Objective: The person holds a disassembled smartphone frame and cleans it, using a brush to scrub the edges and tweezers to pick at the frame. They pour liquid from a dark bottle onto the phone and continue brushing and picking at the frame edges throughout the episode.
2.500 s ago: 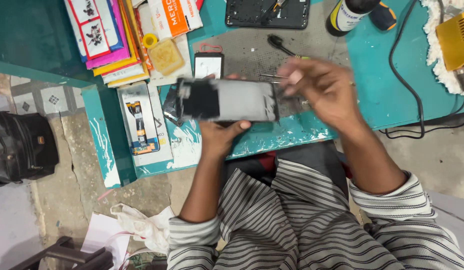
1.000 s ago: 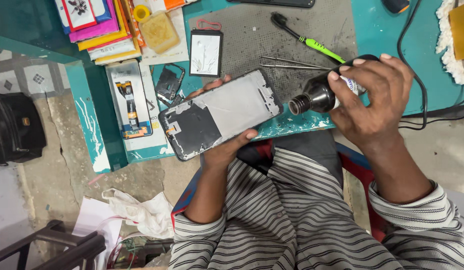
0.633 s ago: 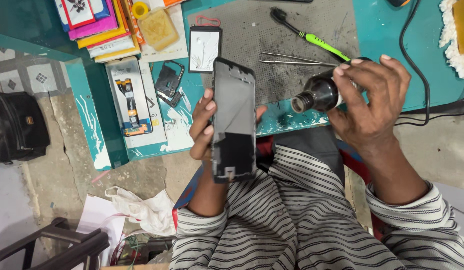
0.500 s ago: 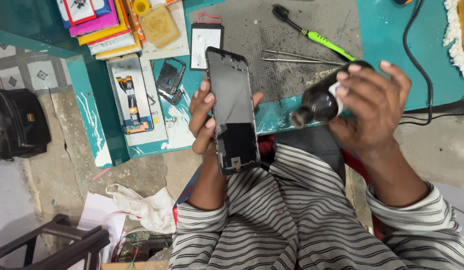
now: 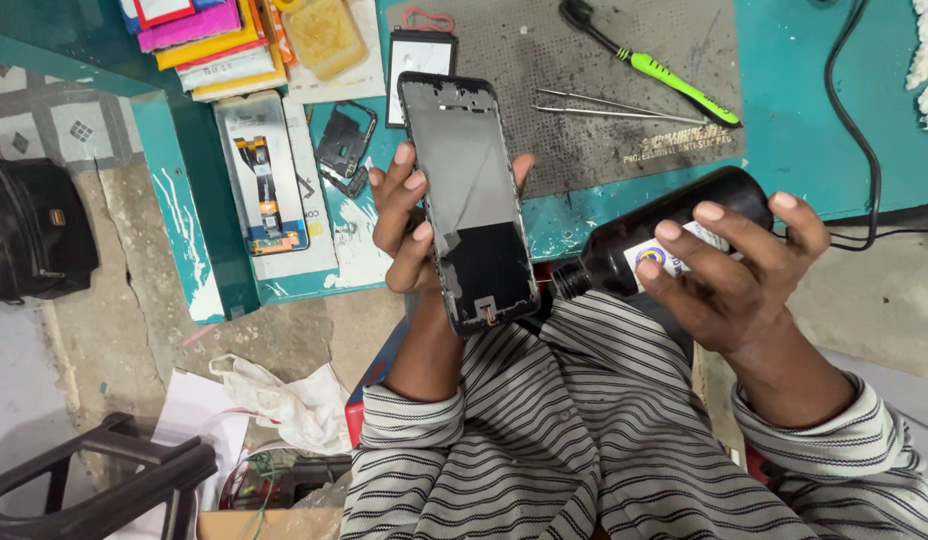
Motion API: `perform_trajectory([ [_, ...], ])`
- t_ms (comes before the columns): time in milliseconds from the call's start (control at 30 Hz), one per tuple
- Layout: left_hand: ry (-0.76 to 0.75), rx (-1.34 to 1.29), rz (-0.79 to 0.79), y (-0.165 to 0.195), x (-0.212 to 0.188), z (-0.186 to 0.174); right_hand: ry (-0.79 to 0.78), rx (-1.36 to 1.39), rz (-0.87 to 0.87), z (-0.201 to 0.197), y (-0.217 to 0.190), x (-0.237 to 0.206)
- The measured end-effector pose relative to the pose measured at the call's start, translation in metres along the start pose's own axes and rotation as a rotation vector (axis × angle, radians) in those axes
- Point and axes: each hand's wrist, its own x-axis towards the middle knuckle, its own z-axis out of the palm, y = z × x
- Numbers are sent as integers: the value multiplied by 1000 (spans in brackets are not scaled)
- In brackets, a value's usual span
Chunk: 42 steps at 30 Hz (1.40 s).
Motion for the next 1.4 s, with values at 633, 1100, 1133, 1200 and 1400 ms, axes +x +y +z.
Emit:
perform_trajectory([
  [633,4,103,66,0,-7,3,35,-16,28,14,5,3],
  [1100,28,102,82,1,-7,7,5,-20,28,13,9,3],
  [1133,21,122,86,2,-7,7,7,-19,28,12,9,4],
  [1200,11,160,95,3,-6,5,-17,19,76,8,10,7],
  [1400,-56,155,98,11,-4,-3,-2,8,91,6,16,16],
])
